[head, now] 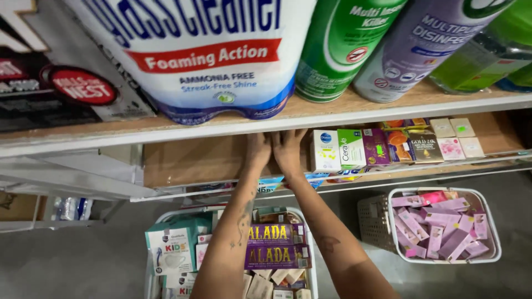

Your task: The person repeatedly picks up small boxes from a red basket and places them onto a shelf. They handle multiple boxes, arranging them in rows on the shelf while the camera moves rapidly between the basket and the shelf.

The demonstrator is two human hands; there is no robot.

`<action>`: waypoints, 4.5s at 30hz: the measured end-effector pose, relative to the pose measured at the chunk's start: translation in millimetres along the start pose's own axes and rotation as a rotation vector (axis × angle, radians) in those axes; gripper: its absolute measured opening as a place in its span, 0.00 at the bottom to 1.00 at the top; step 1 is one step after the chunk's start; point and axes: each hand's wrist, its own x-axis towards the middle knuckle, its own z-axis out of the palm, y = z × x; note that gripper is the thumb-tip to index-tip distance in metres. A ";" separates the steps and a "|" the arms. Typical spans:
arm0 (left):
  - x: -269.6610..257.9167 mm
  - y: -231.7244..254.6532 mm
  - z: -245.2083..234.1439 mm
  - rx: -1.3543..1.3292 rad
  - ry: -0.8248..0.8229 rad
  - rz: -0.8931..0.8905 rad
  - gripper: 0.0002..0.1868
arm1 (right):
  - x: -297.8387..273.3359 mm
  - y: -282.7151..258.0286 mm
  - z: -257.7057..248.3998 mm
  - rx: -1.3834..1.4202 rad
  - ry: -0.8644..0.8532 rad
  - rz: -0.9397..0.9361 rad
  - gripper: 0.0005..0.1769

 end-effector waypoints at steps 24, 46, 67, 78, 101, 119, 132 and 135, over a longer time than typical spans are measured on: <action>23.7 -64.4 -44.7 0.003 0.147 -0.046 0.26 | 34.3 75.5 47.5 -0.126 -0.081 -0.251 0.15; 24.1 -95.4 -32.1 0.238 0.164 0.119 0.19 | 62.9 164.4 50.0 -0.255 0.034 -0.196 0.09; 23.9 -70.5 -38.9 0.002 0.245 0.084 0.21 | 64.8 176.0 54.9 0.376 -0.001 0.064 0.15; -182.7 89.6 -258.5 -0.354 0.176 -0.050 0.21 | -156.9 -132.4 -78.2 0.385 -0.303 -0.021 0.28; -398.2 -65.3 -326.9 0.166 0.229 -0.471 0.44 | -349.9 -91.9 132.1 0.309 -0.760 0.528 0.43; -162.7 132.3 -246.5 0.097 0.143 -0.034 0.42 | -134.7 -165.1 -46.3 0.354 -0.399 0.059 0.53; -57.5 63.6 -147.8 0.023 -0.001 -0.117 0.58 | -33.5 -47.1 24.0 0.428 -0.337 0.303 0.57; -48.4 78.2 -152.6 0.010 -0.016 -0.203 0.58 | -31.4 -43.1 29.0 0.452 -0.333 0.277 0.56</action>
